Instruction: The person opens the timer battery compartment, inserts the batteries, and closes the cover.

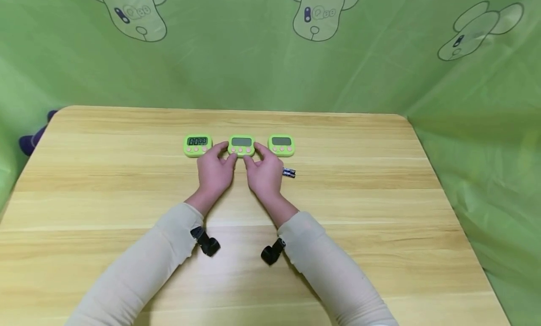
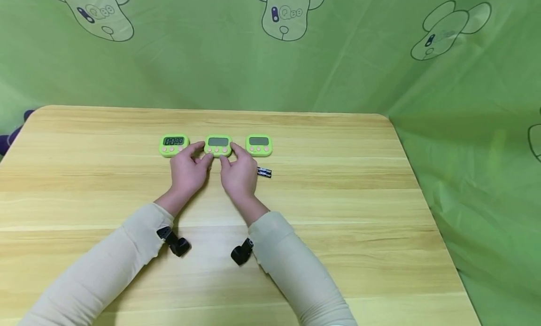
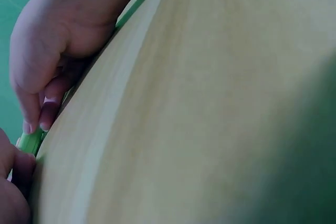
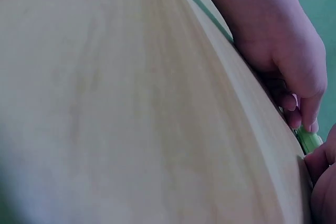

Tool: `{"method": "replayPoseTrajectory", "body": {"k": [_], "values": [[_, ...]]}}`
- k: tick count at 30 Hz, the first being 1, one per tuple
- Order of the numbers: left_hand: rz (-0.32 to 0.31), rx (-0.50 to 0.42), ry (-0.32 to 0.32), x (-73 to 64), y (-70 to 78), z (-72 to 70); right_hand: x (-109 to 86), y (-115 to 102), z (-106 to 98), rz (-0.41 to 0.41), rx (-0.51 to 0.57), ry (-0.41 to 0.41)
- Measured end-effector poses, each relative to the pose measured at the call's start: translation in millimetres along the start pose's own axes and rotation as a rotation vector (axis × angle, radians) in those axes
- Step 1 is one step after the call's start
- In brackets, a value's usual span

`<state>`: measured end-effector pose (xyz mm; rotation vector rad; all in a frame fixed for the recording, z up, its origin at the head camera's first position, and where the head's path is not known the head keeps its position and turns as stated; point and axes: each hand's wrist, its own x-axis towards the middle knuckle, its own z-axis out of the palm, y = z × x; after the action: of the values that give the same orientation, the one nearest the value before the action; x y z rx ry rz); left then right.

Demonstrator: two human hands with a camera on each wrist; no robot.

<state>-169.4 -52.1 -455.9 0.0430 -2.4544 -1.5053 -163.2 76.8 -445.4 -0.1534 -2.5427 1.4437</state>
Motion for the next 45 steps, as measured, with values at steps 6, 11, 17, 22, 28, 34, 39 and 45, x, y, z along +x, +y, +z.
{"method": "replayPoseTrajectory", "body": {"k": [6,11,17,22,28,34,39,45], "values": [[0.005,-0.032,0.017,-9.9,0.3,-6.2,-7.0,4,2,-0.015,0.083,0.027],[0.002,-0.101,0.039,-17.3,-0.8,-9.2,-14.7,7,-1,-0.043,0.148,0.039],[-0.013,-0.166,0.053,-27.4,-2.4,-14.1,-22.3,9,-6,-0.051,0.196,0.035],[-0.013,-0.219,0.057,-37.9,-2.8,-18.4,-31.0,10,-11,-0.082,0.214,-0.003],[0.025,-0.24,0.054,-47.1,-3.5,-23.0,-37.6,12,-16,-0.12,0.188,-0.045],[0.045,-0.282,0.027,-49.2,-4.3,-25.0,-40.1,11,-17,-0.166,0.205,-0.086],[0.064,-0.353,-0.03,-47.9,-1.8,-26.0,-41.7,13,-18,-0.228,0.338,-0.09],[0.005,-0.393,-0.11,-47.6,8.2,-30.1,-40.3,18,-17,-0.328,0.491,-0.09]]}}
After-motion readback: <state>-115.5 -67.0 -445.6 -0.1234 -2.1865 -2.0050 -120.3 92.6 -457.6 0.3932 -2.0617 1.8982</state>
